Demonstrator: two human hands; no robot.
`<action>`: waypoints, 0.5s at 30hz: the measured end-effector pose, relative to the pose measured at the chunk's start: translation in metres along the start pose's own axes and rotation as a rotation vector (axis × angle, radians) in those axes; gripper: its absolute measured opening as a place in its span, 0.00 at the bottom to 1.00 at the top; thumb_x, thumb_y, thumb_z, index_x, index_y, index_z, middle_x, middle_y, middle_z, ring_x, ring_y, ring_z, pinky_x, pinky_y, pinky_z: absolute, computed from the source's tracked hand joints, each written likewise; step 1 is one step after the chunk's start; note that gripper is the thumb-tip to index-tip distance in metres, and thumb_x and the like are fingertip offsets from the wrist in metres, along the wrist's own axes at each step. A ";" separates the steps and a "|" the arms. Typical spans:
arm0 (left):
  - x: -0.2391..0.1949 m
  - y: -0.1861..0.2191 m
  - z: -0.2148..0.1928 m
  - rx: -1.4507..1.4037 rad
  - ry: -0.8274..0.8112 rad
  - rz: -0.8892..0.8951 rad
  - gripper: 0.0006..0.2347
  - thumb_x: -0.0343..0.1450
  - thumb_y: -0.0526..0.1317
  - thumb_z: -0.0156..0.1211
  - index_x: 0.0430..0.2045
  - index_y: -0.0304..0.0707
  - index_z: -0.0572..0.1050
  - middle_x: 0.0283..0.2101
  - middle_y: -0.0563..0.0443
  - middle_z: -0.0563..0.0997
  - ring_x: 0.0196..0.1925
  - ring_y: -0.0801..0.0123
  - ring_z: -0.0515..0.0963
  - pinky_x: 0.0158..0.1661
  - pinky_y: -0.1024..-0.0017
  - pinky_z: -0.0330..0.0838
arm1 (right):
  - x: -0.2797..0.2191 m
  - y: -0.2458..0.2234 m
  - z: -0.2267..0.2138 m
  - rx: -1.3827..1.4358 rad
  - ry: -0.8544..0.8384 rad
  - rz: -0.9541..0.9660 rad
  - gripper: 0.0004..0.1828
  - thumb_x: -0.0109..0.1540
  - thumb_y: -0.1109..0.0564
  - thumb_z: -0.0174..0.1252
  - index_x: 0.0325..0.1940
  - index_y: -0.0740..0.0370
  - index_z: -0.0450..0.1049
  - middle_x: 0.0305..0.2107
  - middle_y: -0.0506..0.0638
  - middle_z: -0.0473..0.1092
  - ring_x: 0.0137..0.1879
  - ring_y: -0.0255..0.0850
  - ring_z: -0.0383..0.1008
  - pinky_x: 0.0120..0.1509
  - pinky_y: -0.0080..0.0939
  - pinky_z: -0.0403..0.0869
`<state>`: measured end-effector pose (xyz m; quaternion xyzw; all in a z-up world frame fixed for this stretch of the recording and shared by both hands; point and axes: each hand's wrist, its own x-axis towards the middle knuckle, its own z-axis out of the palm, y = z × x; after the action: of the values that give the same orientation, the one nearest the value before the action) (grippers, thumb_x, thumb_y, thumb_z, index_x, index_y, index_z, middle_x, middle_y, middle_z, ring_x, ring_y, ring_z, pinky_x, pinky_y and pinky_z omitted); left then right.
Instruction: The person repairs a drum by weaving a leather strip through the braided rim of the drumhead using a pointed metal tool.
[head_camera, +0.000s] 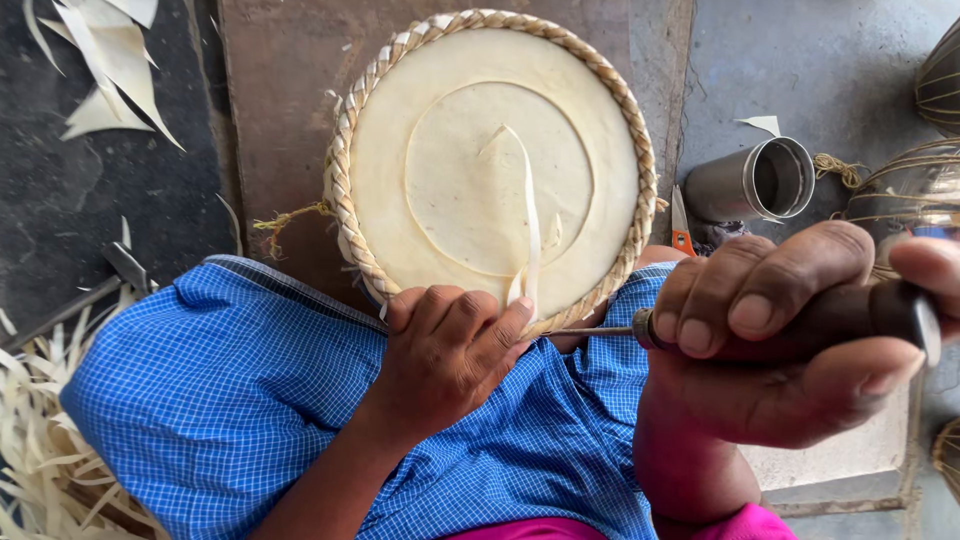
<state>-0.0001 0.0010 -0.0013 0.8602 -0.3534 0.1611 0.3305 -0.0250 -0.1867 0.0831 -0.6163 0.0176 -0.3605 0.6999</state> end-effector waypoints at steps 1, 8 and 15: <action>-0.001 0.000 0.000 -0.008 0.006 0.003 0.17 0.72 0.47 0.69 0.53 0.45 0.79 0.41 0.59 0.72 0.45 0.70 0.71 0.52 0.63 0.57 | -0.001 0.001 0.000 -0.001 -0.016 0.007 0.26 0.77 0.33 0.47 0.68 0.52 0.55 0.29 0.48 0.58 0.23 0.36 0.58 0.29 0.40 0.63; -0.002 -0.001 0.000 0.006 -0.002 -0.002 0.16 0.74 0.47 0.68 0.53 0.45 0.79 0.42 0.60 0.73 0.46 0.71 0.71 0.52 0.64 0.57 | 0.005 0.006 0.012 0.003 -0.047 0.035 0.27 0.69 0.34 0.51 0.59 0.55 0.59 0.29 0.48 0.62 0.22 0.35 0.62 0.27 0.39 0.67; 0.004 -0.002 -0.007 -0.010 -0.025 0.014 0.15 0.71 0.44 0.69 0.51 0.46 0.80 0.42 0.60 0.73 0.47 0.71 0.72 0.54 0.64 0.58 | 0.075 -0.060 0.000 -0.492 -0.860 -0.114 0.12 0.66 0.54 0.61 0.49 0.60 0.69 0.41 0.52 0.72 0.45 0.44 0.81 0.50 0.49 0.83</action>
<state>0.0034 0.0054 0.0050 0.8579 -0.3642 0.1509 0.3295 0.0011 -0.2248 0.1669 -0.8560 -0.2217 -0.0969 0.4568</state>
